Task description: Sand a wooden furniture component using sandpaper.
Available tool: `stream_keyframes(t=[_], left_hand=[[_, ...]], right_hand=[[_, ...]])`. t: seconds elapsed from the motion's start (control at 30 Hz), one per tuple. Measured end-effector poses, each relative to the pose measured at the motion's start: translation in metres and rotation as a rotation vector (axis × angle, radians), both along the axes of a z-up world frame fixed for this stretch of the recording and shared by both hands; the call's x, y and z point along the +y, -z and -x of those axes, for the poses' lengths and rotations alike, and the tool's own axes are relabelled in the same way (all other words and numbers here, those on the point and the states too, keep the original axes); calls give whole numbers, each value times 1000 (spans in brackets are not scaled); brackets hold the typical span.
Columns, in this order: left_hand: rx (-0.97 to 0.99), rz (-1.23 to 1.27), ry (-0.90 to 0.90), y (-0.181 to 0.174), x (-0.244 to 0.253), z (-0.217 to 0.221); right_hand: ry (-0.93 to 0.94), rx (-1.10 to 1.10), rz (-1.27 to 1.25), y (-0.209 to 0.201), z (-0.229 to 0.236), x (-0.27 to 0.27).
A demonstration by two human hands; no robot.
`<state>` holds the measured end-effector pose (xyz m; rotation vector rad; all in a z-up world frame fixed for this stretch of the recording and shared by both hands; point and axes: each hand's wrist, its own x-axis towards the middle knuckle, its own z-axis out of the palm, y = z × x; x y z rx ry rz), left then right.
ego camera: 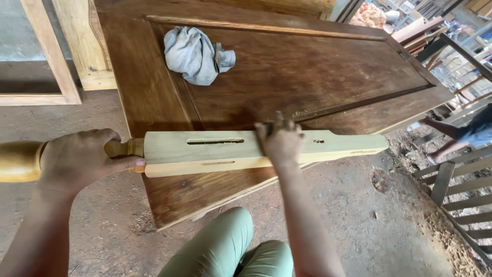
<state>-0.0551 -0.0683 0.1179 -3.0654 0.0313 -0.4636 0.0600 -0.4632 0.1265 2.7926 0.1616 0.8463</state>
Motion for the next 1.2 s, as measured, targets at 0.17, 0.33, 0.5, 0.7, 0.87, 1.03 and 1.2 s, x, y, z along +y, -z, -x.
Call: stream_keyframes(t=[0.17, 0.33, 0.5, 0.7, 0.87, 1.03, 1.2], left_hand=[[-56, 3, 20, 1, 0, 2], [-79, -103, 57, 0, 1, 2], [-136, -108, 85, 2, 3, 1], [50, -92, 0, -7, -1, 4], [283, 24, -98, -30, -13, 2], [83, 474, 491, -26, -18, -6], [350, 142, 169, -43, -43, -14]], right_hand=[[-170, 377, -242, -26, 65, 122], [-437, -46, -33, -28, 86, 163], [-270, 93, -126, -15, 39, 77], [339, 385, -155, -25, -18, -81], [419, 357, -199, -24, -27, -143], [535, 277, -515, -20, -15, -150], [411, -194, -933, 34, -11, -181]])
